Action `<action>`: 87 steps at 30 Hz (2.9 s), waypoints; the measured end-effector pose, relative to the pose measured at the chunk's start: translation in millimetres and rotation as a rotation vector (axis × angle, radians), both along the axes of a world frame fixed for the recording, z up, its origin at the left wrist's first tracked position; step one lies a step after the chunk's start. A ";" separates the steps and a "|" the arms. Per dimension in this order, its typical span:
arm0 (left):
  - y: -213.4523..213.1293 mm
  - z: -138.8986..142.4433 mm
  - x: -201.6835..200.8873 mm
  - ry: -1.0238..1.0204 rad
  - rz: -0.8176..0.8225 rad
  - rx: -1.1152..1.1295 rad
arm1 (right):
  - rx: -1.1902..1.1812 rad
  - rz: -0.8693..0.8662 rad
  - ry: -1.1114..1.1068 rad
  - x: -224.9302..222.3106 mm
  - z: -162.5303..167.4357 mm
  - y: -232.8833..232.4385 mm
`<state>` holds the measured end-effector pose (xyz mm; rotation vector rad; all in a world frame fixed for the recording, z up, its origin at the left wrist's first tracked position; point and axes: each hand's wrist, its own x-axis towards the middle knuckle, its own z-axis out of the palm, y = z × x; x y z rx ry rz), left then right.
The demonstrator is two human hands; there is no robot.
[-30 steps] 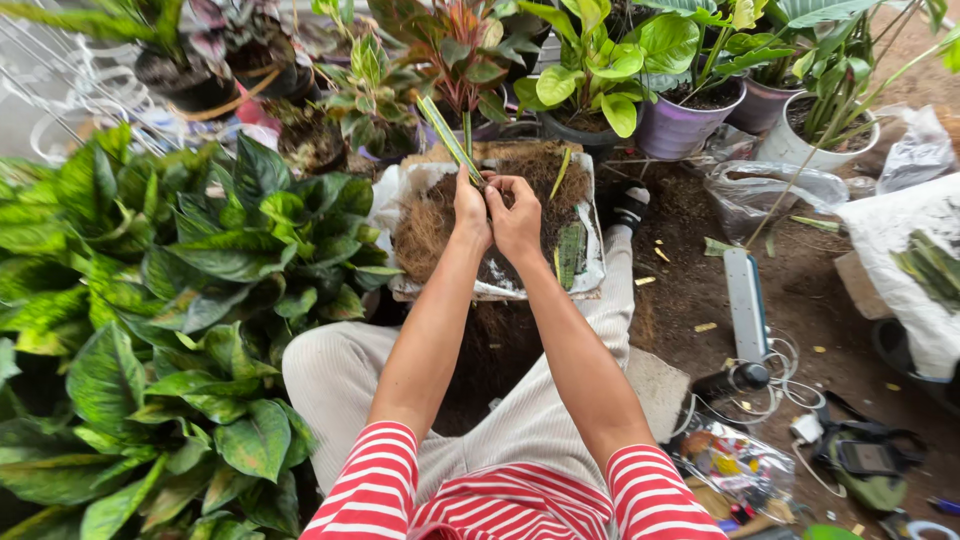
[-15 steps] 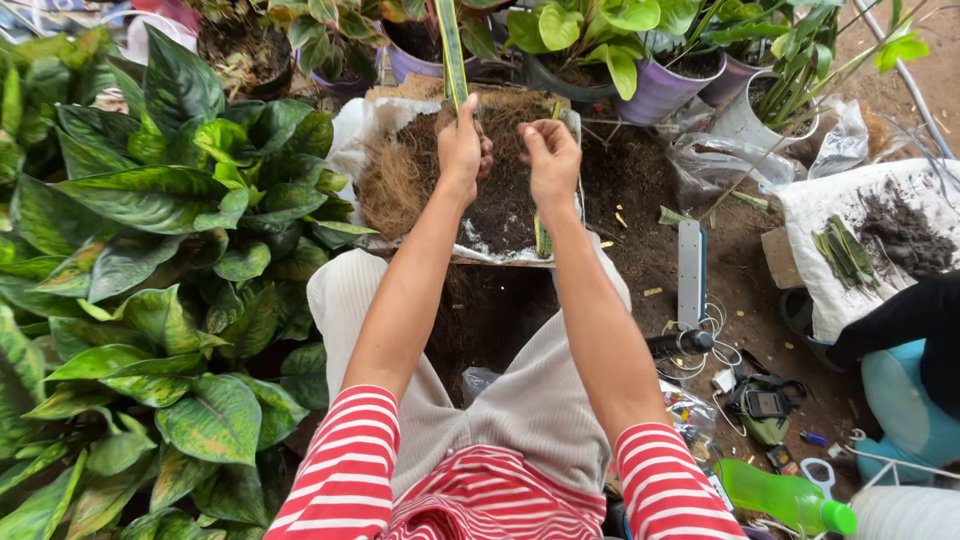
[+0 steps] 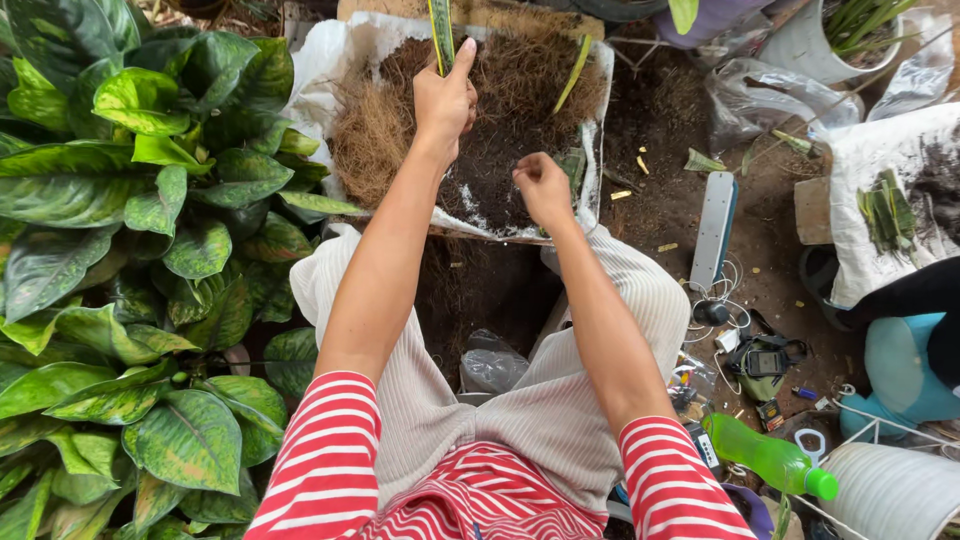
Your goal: The person sits on the ground and works on a snake plant leaf cutting, gathering fibrous roots and soil around the base of the leaf and pressing the root ball together with both hands to form a rooted cutting.
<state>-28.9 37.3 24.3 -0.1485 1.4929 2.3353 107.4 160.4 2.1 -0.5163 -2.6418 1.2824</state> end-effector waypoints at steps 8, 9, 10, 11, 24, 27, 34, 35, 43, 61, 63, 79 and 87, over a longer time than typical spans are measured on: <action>2.9 -16.6 -15.3 -0.089 -0.046 0.004 | 0.674 0.404 -0.207 29.0 -18.1 -35.8; 3.9 -17.7 -15.8 -0.083 -0.039 -0.001 | 0.706 0.402 -0.191 29.8 -20.2 -34.3; 4.8 -18.7 -15.4 -0.073 -0.033 0.015 | 0.737 0.404 -0.173 29.9 -22.6 -32.6; 5.5 -20.4 -13.2 -0.068 -0.025 0.027 | 0.765 0.408 -0.158 30.0 -25.6 -30.8; -10.8 -25.1 -4.5 -0.097 -0.118 -0.064 | 0.775 0.350 -0.234 29.7 -31.2 -13.3; -17.3 -24.1 -3.5 -0.109 -0.117 -0.108 | 0.683 0.350 -0.325 26.7 -23.1 -17.2; -35.3 -24.8 -6.8 -0.096 -0.072 -0.147 | 0.312 0.218 -0.112 16.4 -28.8 -22.7; -39.1 -26.1 -6.7 -0.103 -0.064 -0.142 | 0.255 0.207 -0.101 14.4 -33.2 -24.4; -70.1 -31.2 -5.5 -0.125 -0.015 -0.220 | 0.394 0.087 -0.006 -3.0 -54.6 -59.1; -57.1 -39.7 -14.4 -0.227 -0.051 0.002 | 0.533 0.160 -0.072 -53.8 -35.3 -27.8; -45.5 -38.1 -11.8 -0.219 -0.067 0.014 | 0.451 0.104 -0.008 -55.6 -28.5 -20.3; 56.4 -46.1 11.4 -0.165 -0.222 0.126 | -0.263 -0.019 0.281 -55.1 36.9 25.3; 68.6 -60.1 18.8 -0.212 -0.132 0.405 | -0.316 -0.035 0.573 -61.5 49.7 7.7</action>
